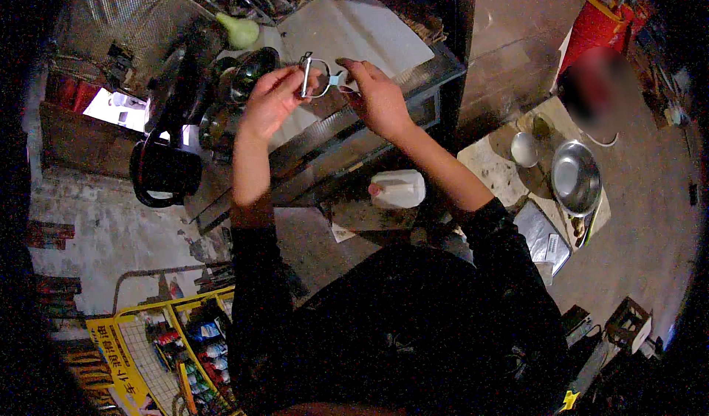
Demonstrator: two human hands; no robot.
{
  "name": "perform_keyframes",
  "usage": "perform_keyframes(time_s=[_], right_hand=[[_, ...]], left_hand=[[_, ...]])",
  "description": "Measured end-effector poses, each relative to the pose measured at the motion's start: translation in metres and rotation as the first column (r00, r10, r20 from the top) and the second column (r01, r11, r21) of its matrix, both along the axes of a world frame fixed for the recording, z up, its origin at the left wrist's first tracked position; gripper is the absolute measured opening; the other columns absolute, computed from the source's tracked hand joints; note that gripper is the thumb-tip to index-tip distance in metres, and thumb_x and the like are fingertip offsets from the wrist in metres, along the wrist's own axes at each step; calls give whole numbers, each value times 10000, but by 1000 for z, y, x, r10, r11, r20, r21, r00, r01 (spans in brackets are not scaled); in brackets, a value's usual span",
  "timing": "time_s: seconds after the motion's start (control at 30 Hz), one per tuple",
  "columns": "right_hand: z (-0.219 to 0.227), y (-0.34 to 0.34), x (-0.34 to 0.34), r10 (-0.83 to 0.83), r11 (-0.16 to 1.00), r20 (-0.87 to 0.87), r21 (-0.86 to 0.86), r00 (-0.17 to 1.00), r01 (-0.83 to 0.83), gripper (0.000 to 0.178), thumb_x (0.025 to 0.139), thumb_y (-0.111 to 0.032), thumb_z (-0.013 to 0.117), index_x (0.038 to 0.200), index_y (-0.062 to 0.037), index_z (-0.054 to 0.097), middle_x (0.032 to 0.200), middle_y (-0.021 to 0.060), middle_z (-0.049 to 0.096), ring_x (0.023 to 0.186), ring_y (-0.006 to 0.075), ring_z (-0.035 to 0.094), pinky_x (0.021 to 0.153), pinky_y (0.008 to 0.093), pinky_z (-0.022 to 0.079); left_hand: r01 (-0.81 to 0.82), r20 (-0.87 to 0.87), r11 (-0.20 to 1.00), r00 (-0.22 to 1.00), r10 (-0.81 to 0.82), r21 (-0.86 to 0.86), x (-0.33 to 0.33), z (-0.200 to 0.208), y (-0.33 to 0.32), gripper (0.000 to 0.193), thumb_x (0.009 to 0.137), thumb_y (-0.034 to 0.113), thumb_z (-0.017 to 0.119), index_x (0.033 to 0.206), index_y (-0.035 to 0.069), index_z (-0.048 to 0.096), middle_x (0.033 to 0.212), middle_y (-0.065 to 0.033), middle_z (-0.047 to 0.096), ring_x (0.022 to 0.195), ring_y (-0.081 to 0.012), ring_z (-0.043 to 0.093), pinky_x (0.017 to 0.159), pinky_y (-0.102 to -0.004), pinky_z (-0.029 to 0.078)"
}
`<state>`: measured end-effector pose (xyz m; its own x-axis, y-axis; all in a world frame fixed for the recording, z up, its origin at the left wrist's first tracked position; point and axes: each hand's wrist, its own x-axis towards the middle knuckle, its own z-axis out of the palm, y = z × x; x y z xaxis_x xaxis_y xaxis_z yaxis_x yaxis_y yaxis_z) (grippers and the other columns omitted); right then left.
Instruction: The person rinses noodles in a metal bowl at an outdoor sink, then moves to a cluttered indoor counter to transfer chopped vegetables into a bowl. They wash a grater and chopsticks in a basin, retrieve keys from a shelf, and wash a steel wool scrubber before returning to the counter to handle a bowl and chopsticks.
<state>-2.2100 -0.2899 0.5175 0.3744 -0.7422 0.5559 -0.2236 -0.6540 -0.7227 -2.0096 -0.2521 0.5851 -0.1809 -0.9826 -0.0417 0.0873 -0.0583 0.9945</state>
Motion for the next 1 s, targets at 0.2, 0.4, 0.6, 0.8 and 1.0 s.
perform_keyframes(time_s=[0.2, 0.4, 0.6, 0.8, 1.0], right_hand=[[-16, 49, -40, 99, 410, 753, 565, 651, -716, 280, 945, -333, 436, 1016, -63, 461, 708, -4, 414, 531, 67, 336, 448, 193, 301], [-21, 85, -111, 63, 17, 957, 283, 284, -959, 377, 934, -424, 414, 848, -56, 419, 679, 9, 371, 479, 37, 290, 357, 166, 204], [-25, 113, -186, 55, 116, 967, 242, 250, -963, 392, 933, -436, 410, 789, -72, 418, 566, -32, 292, 442, 34, 237, 360, 181, 178], [-39, 118, -258, -25, 256, 972, 233, 235, -938, 363, 934, -419, 424, 797, -84, 432, 584, -34, 337, 480, 46, 290, 400, 186, 214], [-104, 135, -356, -313, 353, 772, 635, 553, -687, 456, 927, -510, 349, 902, -76, 488, 622, -28, 358, 484, 56, 272, 426, 198, 217]], left_hand=[[-58, 738, 763, 220, 638, -643, 64, -86, -69, 298, 883, 202, 522, 1071, -26, 557, 914, -154, 636, 814, -291, 610, 711, -371, 496], [-323, 644, 837, 534, 547, -442, 97, -161, -124, 141, 866, 197, 452, 940, 81, 479, 769, -97, 459, 654, -257, 441, 566, -334, 372], [-727, 466, 686, 616, 635, 26, 46, -129, -127, 284, 860, 284, 502, 680, 66, 505, 628, -37, 502, 499, -156, 461, 433, -306, 379], [-216, 803, 840, -483, 351, -497, 42, -120, -136, 197, 768, 203, 607, 896, 53, 599, 888, -171, 641, 829, -347, 629, 696, -442, 516], [-221, 788, 806, 184, 588, -549, 76, -108, -125, 245, 751, 164, 611, 946, 16, 614, 851, -138, 609, 749, -281, 578, 672, -383, 466]])
